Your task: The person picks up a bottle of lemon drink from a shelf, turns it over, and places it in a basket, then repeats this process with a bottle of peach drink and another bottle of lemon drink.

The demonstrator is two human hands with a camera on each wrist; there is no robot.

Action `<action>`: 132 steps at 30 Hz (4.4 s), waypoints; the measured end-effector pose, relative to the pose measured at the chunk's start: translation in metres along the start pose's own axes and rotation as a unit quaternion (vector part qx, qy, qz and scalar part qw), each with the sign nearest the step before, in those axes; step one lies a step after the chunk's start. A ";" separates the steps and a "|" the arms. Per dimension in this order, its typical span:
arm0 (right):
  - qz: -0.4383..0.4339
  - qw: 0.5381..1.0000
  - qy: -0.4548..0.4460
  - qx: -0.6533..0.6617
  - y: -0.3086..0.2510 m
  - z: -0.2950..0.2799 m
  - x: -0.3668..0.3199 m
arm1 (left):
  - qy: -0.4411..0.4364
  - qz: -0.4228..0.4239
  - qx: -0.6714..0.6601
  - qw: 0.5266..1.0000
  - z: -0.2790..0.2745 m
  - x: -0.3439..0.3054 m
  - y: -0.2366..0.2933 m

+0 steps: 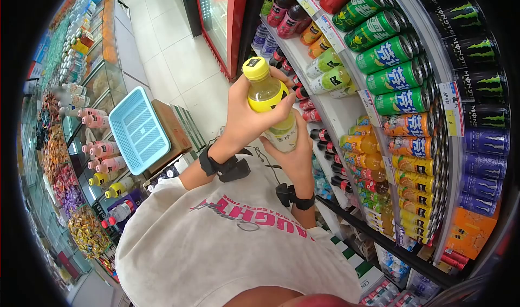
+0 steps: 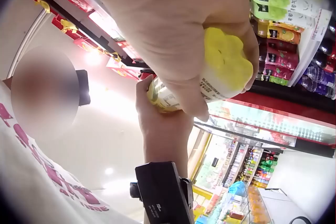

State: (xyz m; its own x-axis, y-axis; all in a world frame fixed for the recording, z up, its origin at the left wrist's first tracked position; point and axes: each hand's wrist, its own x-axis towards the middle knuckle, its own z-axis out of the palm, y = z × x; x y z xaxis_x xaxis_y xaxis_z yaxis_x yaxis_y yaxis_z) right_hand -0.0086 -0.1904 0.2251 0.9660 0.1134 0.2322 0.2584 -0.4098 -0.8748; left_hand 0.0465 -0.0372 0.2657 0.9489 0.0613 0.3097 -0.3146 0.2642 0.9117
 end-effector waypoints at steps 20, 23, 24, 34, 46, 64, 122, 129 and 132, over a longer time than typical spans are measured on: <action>0.071 0.992 -0.060 0.086 0.005 0.013 0.011 | 0.008 -0.018 0.048 0.999 -0.012 0.011 -0.009; 0.109 0.973 -0.098 0.180 0.018 0.015 0.011 | -0.023 -0.122 -0.131 0.984 -0.023 0.022 -0.014; 0.126 0.960 -0.116 0.222 0.020 0.015 0.013 | -0.051 -0.130 -0.157 0.978 -0.030 0.027 -0.023; 0.234 0.842 -0.160 0.459 0.001 0.036 0.047 | 0.098 -0.331 -0.365 0.865 -0.055 0.047 -0.061; 0.086 0.989 -0.113 0.038 -0.001 0.072 0.093 | 0.225 -0.257 -0.336 0.878 -0.111 0.072 -0.086; -0.144 0.885 -0.423 0.128 0.019 0.036 0.136 | 0.386 -0.094 -0.232 0.888 -0.095 0.042 -0.041; -0.224 0.775 -0.590 0.028 -0.019 0.226 0.146 | 0.695 0.072 0.220 0.681 -0.273 -0.155 0.051; -0.192 0.771 -0.606 0.029 -0.005 0.224 0.150 | 0.794 0.094 0.430 0.419 -0.324 -0.226 0.022; -0.180 0.774 -0.606 0.032 0.000 0.224 0.151 | 0.789 0.062 0.488 0.368 -0.348 -0.267 0.001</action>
State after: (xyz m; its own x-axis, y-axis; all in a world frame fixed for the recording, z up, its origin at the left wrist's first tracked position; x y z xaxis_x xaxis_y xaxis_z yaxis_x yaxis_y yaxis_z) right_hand 0.1366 0.0293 0.1652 0.1067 0.9919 -0.0693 0.4720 -0.1119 -0.8744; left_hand -0.1982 0.2821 0.0895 -0.4825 0.7008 0.5254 0.5136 -0.2595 0.8178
